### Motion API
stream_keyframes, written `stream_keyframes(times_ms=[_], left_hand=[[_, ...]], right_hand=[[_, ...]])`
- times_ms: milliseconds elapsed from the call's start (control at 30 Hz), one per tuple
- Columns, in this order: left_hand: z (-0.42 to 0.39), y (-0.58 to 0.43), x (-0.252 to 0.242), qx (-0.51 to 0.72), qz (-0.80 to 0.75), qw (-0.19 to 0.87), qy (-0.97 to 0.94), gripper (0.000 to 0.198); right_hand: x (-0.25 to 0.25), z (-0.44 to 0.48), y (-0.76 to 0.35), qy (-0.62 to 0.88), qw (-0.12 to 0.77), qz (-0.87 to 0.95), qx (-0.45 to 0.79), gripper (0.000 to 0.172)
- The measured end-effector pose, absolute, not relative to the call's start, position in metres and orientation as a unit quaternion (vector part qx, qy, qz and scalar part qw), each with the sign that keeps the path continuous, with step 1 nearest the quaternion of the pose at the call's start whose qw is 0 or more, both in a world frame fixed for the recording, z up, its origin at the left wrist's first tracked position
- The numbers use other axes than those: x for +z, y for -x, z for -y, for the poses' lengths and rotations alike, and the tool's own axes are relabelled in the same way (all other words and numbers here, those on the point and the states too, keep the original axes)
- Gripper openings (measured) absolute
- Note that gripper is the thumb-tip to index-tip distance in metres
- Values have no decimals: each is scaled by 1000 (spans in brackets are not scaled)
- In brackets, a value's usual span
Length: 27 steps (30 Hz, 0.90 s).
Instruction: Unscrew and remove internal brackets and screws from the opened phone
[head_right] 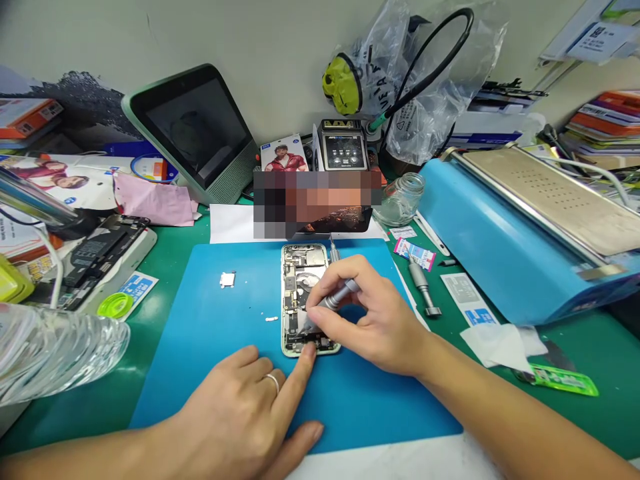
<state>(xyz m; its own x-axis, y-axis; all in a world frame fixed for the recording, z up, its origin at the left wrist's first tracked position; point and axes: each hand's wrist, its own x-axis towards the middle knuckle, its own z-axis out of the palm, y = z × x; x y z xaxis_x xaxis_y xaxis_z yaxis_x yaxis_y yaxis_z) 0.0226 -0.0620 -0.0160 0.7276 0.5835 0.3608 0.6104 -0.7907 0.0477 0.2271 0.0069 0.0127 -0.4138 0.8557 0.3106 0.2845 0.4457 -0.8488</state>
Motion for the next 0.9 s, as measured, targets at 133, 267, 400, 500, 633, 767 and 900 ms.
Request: stream_keyframes(times_ms=[133,267,400,500,633,767,900], left_hand=[[63,-23,-16,-182,324,39,928,56],[62,-23,-15,-181,323,36,928,56],[62,-23,-15,-185,321,37,928,57],[62,-23,-16,-184,321,39,928,57],[62,-22,-17,-179,316,39,931,57],[61,-22,-17,-180,317,38,931,57],[61,-23,-19,-192,312,52,929,57]], right_hand=[[13,-8,-227,376,381,758,374,22],[14,-8,-227,375,377,755,383,23],[14,-8,-227,377,369,758,383,24],[14,-8,-228,378,367,760,381,23],[14,-8,-228,377,370,759,380,24],[14,-8,-229,376,373,759,379,25],[13,-8,-230,374,371,759,383,24]])
